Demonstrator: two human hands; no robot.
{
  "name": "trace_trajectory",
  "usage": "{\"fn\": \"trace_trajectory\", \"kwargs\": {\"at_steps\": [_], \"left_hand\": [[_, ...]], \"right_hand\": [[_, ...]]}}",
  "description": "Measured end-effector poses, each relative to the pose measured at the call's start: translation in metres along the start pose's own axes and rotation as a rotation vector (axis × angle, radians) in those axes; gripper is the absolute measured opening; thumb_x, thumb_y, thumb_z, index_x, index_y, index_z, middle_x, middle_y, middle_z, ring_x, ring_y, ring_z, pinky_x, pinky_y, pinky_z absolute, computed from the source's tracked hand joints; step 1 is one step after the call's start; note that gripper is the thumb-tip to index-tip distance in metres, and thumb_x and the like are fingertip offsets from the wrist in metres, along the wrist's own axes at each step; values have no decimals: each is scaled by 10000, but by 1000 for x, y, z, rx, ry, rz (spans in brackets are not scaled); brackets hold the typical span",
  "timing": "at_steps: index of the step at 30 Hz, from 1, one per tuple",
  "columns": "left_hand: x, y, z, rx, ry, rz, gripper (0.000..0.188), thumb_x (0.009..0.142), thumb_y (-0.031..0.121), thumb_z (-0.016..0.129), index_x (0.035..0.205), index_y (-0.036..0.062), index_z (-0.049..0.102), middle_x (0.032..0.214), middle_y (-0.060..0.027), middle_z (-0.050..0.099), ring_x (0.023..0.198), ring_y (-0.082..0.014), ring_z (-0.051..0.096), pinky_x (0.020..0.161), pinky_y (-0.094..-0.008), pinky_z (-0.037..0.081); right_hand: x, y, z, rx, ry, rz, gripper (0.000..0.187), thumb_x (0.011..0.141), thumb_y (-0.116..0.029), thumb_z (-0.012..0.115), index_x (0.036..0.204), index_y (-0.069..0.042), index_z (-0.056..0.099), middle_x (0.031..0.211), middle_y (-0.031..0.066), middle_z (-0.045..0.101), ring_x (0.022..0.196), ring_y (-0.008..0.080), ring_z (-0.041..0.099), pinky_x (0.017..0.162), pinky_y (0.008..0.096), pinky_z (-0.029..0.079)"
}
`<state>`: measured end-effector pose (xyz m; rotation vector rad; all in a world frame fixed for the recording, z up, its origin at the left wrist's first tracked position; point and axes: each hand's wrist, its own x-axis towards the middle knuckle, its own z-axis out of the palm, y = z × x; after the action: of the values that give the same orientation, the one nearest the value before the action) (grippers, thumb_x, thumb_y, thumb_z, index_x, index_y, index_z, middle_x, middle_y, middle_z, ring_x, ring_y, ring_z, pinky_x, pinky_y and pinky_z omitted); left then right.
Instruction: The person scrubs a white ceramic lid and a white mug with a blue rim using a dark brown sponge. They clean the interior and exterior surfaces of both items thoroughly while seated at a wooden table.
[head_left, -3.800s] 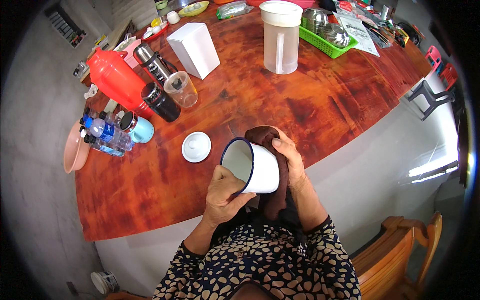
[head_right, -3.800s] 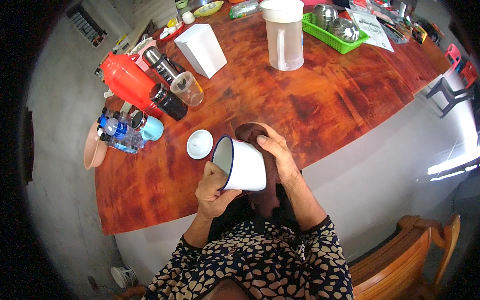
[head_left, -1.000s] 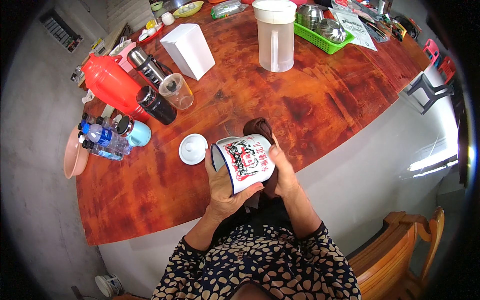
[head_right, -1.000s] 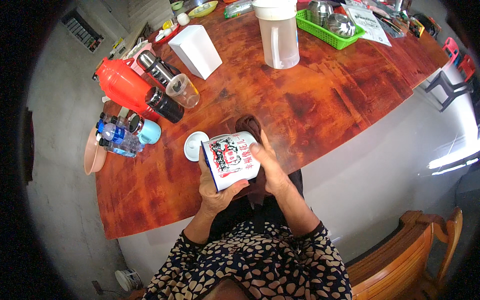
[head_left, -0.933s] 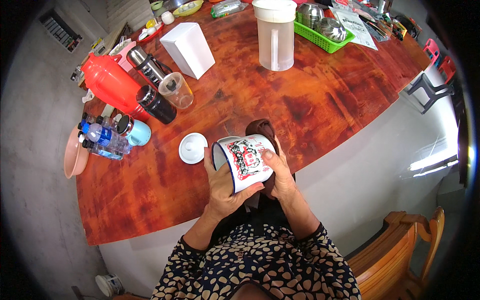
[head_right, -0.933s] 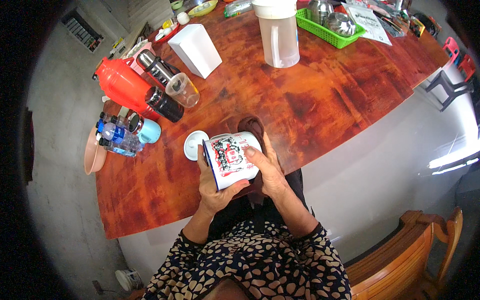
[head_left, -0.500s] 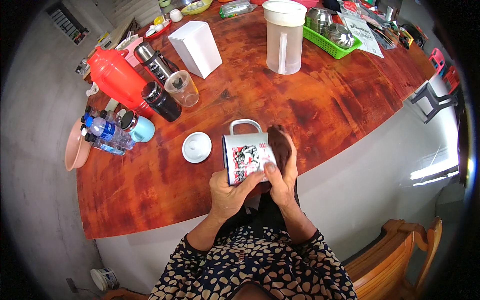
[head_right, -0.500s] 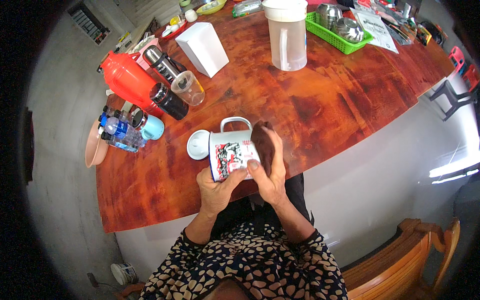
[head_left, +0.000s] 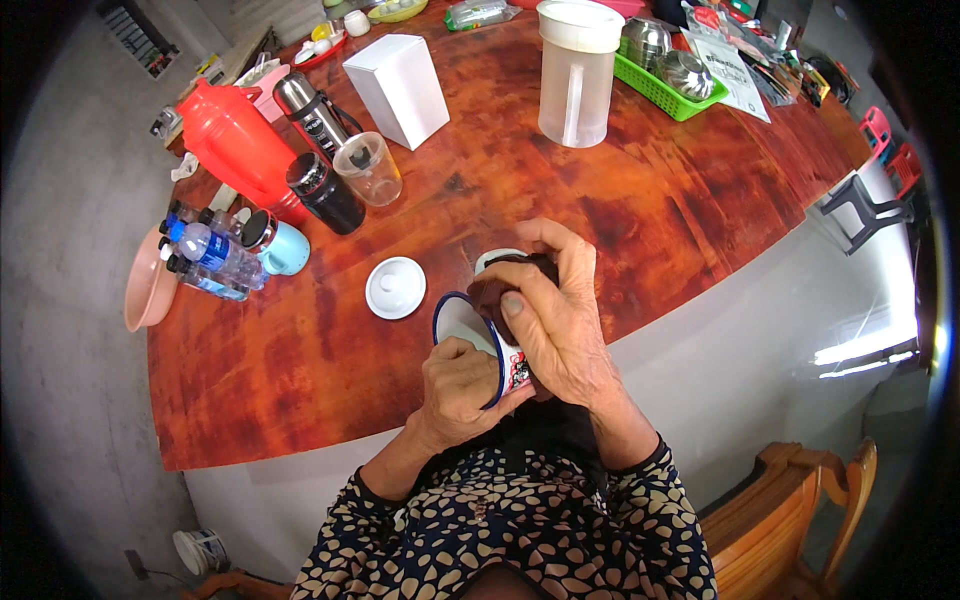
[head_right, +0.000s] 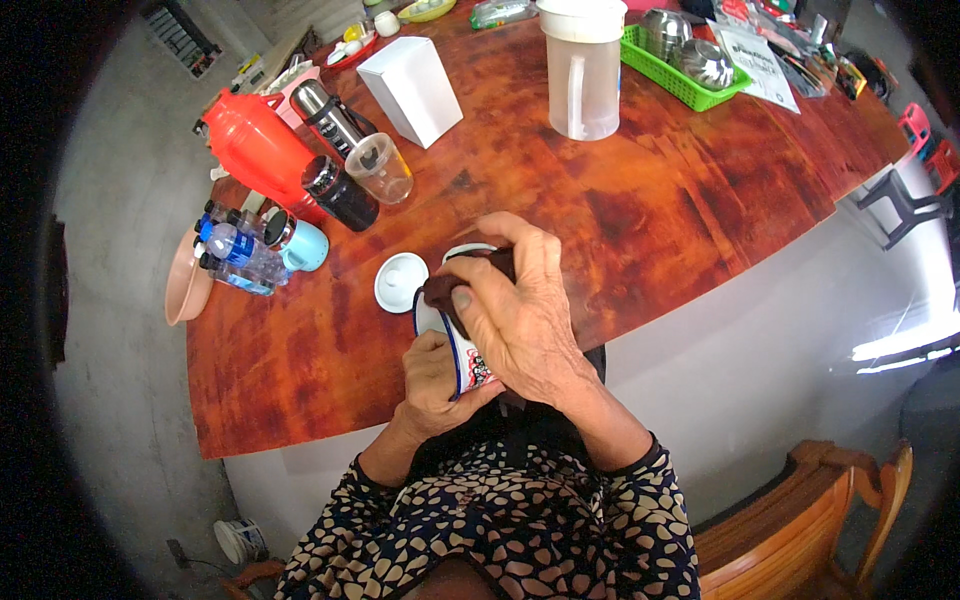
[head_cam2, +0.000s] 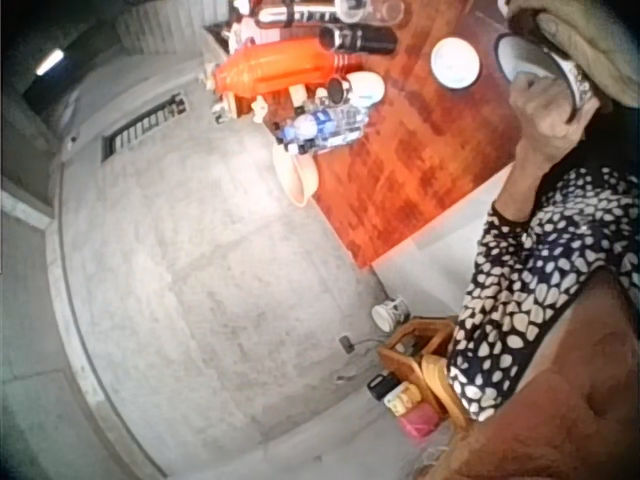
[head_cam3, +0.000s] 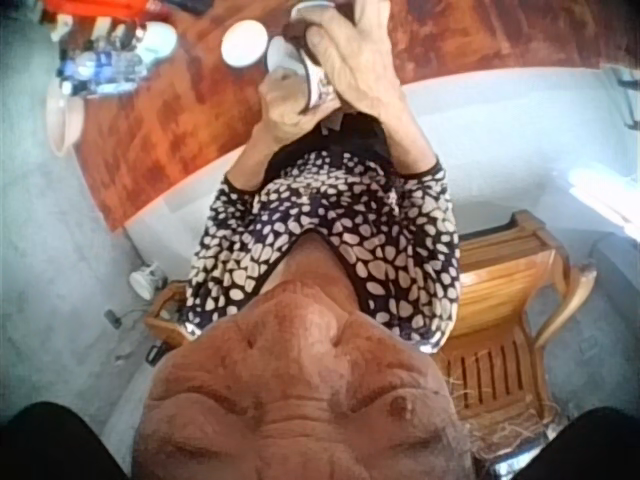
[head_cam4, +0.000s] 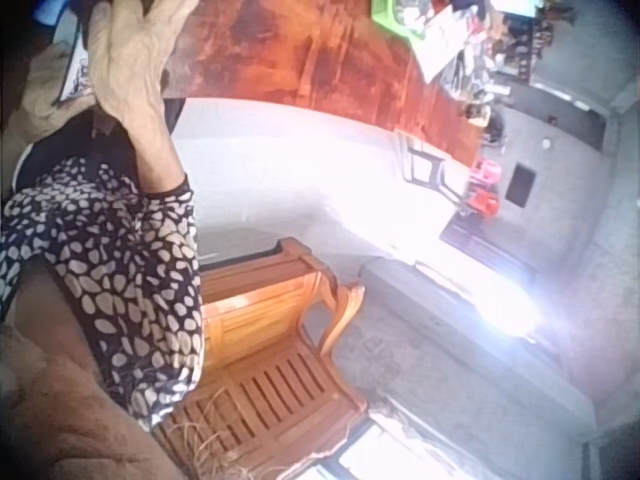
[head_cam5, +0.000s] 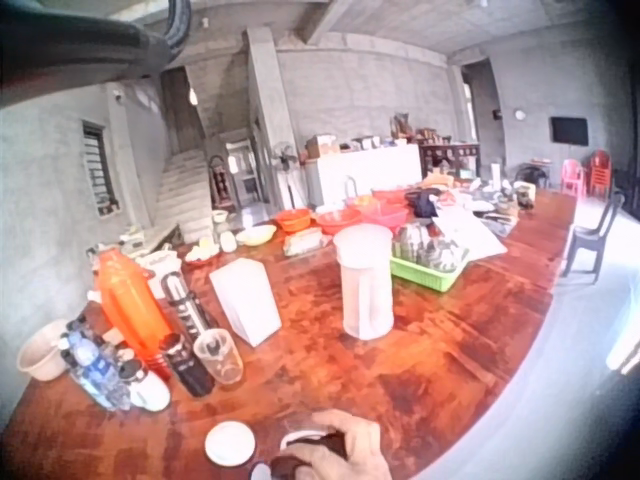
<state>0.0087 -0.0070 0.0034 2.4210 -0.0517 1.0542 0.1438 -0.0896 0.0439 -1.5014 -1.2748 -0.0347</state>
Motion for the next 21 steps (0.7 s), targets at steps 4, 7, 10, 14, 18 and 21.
{"fn": "trace_trajectory", "kwargs": {"at_steps": [4,7,10,14,18,21], "left_hand": [[-6,-5,6,17,83,-69,227,656,145,838,655,77,621,591,-18,595,492,-191,530,554,-333,359],[-14,-5,9,16,51,-132,237,657,149,840,636,76,616,574,-19,587,487,-191,529,547,-336,359],[-13,-5,11,53,79,-96,250,656,150,841,623,82,602,574,-18,580,486,-194,524,537,-339,354],[-14,1,8,131,-67,35,265,658,191,840,609,90,600,586,-13,584,511,-174,533,561,-322,355],[-20,-1,9,161,-62,19,296,652,206,841,594,77,581,585,-10,583,513,-173,531,573,-314,356],[-14,-4,7,168,-56,15,279,652,195,846,615,76,597,589,-17,589,513,-190,532,565,-323,360]], "right_hand": [[-13,12,17,-185,143,49,235,798,-75,634,1032,-63,657,1130,135,506,1010,313,447,855,404,418],[-27,16,15,-100,94,104,248,786,-71,641,1031,-48,674,1064,114,520,977,290,456,835,377,424],[-28,23,-2,99,-34,86,235,790,-68,643,1019,-42,686,1040,112,512,978,276,464,842,371,428],[-19,36,1,176,-85,169,194,803,-30,624,984,-1,686,1033,104,505,977,236,480,873,344,408],[-13,33,7,6,-183,153,187,818,-27,608,987,10,680,1021,104,478,993,233,463,867,330,410],[-21,36,10,119,-45,115,204,810,-74,627,999,-40,696,1069,124,496,992,279,462,869,362,416]]}}
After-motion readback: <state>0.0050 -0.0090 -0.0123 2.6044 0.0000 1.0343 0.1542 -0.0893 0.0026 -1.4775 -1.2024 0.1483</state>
